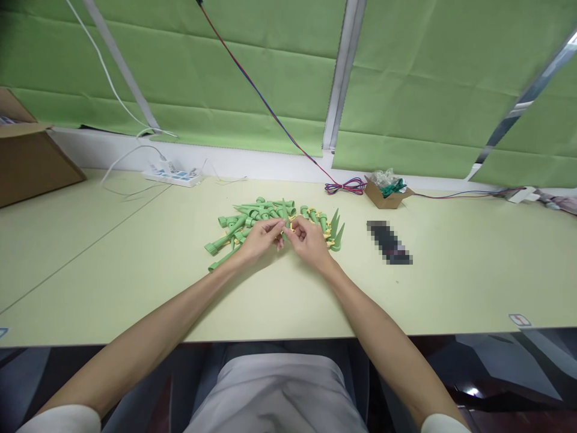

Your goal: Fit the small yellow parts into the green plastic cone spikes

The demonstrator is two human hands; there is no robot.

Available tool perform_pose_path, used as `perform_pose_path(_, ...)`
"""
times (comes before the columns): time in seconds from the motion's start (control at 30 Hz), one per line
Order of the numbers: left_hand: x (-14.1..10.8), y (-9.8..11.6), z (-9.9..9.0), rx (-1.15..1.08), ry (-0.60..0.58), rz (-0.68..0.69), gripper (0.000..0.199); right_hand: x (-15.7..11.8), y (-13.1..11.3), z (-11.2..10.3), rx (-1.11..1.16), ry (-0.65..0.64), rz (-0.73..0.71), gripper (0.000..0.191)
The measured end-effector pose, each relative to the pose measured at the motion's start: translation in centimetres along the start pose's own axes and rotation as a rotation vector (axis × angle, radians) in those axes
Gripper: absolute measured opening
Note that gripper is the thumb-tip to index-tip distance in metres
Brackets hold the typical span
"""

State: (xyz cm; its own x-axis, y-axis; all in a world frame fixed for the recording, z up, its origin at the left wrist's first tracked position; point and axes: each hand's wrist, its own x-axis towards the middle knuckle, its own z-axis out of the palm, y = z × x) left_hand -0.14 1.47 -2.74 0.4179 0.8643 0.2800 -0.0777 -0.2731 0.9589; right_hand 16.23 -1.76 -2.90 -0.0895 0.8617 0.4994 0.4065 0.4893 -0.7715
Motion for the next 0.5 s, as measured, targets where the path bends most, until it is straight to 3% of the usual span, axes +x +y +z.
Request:
perform_pose_path(0.2, 0.1, -0.7, -0.3, -0.057, 0.003, -0.029, 0.052, -0.3, -0.5, 0.3, -0.145, 0.0, -0.09, 0.033)
perform_pose_path(0.5, 0.1, -1.3, -0.6, -0.053, -0.037, -0.057, 0.052, -0.5, -0.9, 0.4, -0.193, -0.051, -0.105, 0.031)
